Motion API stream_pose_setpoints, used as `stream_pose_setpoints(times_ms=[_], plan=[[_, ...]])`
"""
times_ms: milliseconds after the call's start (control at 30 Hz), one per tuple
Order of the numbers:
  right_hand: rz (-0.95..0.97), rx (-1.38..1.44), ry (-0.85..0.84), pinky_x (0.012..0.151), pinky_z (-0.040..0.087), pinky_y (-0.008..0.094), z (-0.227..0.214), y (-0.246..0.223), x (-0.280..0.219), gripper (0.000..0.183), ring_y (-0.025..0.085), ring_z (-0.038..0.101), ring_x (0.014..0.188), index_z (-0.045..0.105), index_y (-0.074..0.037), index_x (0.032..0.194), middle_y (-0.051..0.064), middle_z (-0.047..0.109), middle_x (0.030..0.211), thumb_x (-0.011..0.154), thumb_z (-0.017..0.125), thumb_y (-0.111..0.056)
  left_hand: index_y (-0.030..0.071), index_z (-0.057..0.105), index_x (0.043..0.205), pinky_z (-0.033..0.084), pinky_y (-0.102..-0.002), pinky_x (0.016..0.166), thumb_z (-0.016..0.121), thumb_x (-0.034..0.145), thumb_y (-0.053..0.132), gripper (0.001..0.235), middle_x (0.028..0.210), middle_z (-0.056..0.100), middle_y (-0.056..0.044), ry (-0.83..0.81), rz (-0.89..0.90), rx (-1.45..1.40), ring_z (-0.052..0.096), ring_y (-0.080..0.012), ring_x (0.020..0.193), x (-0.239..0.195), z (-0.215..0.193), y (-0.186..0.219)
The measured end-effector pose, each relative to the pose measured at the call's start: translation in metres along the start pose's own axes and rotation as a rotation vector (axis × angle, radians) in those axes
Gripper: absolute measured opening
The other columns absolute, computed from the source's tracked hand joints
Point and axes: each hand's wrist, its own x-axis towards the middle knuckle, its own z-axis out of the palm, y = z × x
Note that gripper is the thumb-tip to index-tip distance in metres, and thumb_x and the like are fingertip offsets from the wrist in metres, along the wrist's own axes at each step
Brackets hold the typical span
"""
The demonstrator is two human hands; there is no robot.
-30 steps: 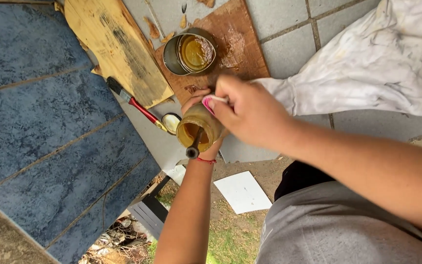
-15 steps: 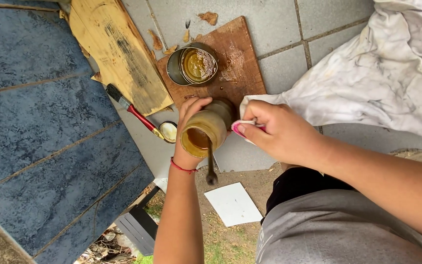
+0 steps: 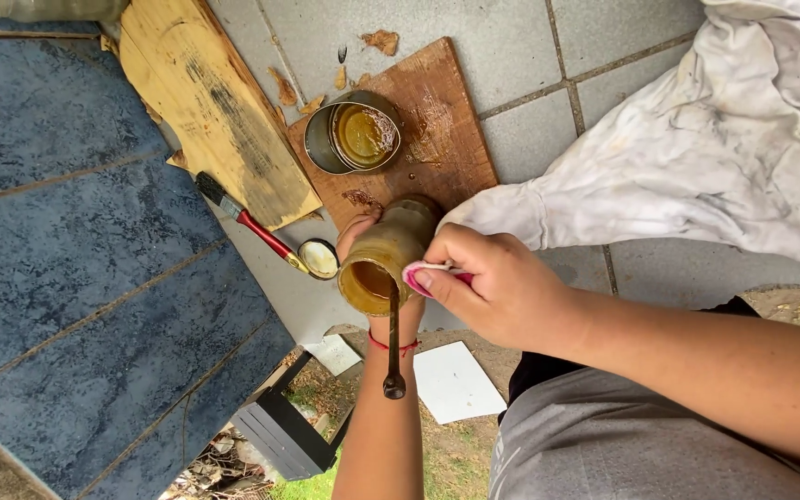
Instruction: Mixing paint in a small jar using a stick, wiping the jar with a cloth, and using a paintbrush.
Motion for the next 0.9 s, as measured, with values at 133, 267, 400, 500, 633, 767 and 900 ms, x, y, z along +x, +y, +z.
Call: stream_pose_setpoints(times_ms=[133,267,400,500,633,767,900], plan=[[-0.06,0.01,-0.023,0.046,0.045,0.03,0.004,-0.007,0.014,0.008,0.023,0.056,0.045,0.063,-0.011,0.083,0.011,0.058,0.048,0.091,0.063,-0.012,0.005,0.057,0.115,0.039,-0.028,0.113,0.08,0.07,0.011,0.051,0.118,0.056,-0.008,0.052,-0.029,0.04,0.057,-0.0158,0.117,0.002,0.002,-0.018],[-0.098,-0.066,-0.088,0.047,0.045,0.039,0.002,-0.026,0.037,0.009,0.035,0.06,0.048,0.062,-0.011,0.084,0.016,0.058,0.052,0.091,0.063,-0.016,0.004,0.057,0.116,0.039,-0.03,0.112,0.081,0.071,0.011,0.051,0.119,0.057,-0.011,0.019,-0.009,0.027,0.057,-0.0187,0.118,0.008,-0.005,-0.035],[-0.031,-0.17,-0.217,0.055,0.05,0.046,0.001,-0.041,0.054,0.014,0.041,0.067,0.062,0.067,-0.009,0.091,0.018,0.068,0.065,0.092,0.056,-0.017,0.003,0.057,0.116,0.04,-0.032,0.112,0.082,0.072,0.012,0.051,0.12,0.059,-0.014,-0.036,0.003,-0.016,0.058,-0.023,0.119,0.005,-0.007,-0.04],[0.022,-0.22,-0.238,0.06,0.054,0.045,-0.004,-0.05,0.054,0.019,0.041,0.07,0.068,0.069,-0.008,0.094,0.017,0.071,0.069,0.093,0.053,-0.018,0.002,0.057,0.116,0.041,-0.034,0.111,0.083,0.073,0.012,0.052,0.121,0.059,-0.016,-0.066,0.032,-0.053,0.058,-0.0258,0.119,0.012,-0.006,-0.041],[0.143,-0.208,-0.141,0.053,0.05,0.043,0.0,-0.038,0.026,0.016,0.039,0.069,0.063,0.06,-0.008,0.09,0.017,0.063,0.058,0.097,0.054,-0.022,0.001,0.057,0.117,0.042,-0.036,0.111,0.085,0.074,0.013,0.052,0.122,0.061,-0.02,-0.111,0.042,-0.093,0.059,-0.0301,0.12,0.007,-0.012,-0.036],[0.145,-0.186,-0.041,0.048,0.045,0.041,0.004,-0.021,0.001,0.017,0.037,0.063,0.052,0.057,-0.008,0.086,0.018,0.056,0.05,0.095,0.057,-0.023,0.004,0.057,0.118,0.038,-0.035,0.11,0.088,0.074,0.027,0.059,0.122,0.06,-0.017,-0.162,0.042,-0.176,0.055,-0.0261,0.122,0.012,-0.018,-0.022],[0.119,-0.158,0.015,0.046,0.045,0.036,-0.003,-0.009,-0.011,0.016,0.03,0.06,0.047,0.057,-0.009,0.081,0.015,0.054,0.047,0.093,0.061,-0.02,-0.001,0.056,0.117,0.038,-0.041,0.111,0.098,0.056,0.023,0.077,0.121,0.061,-0.02,-0.256,0.056,-0.187,0.057,-0.0305,0.122,0.017,-0.023,-0.028]])
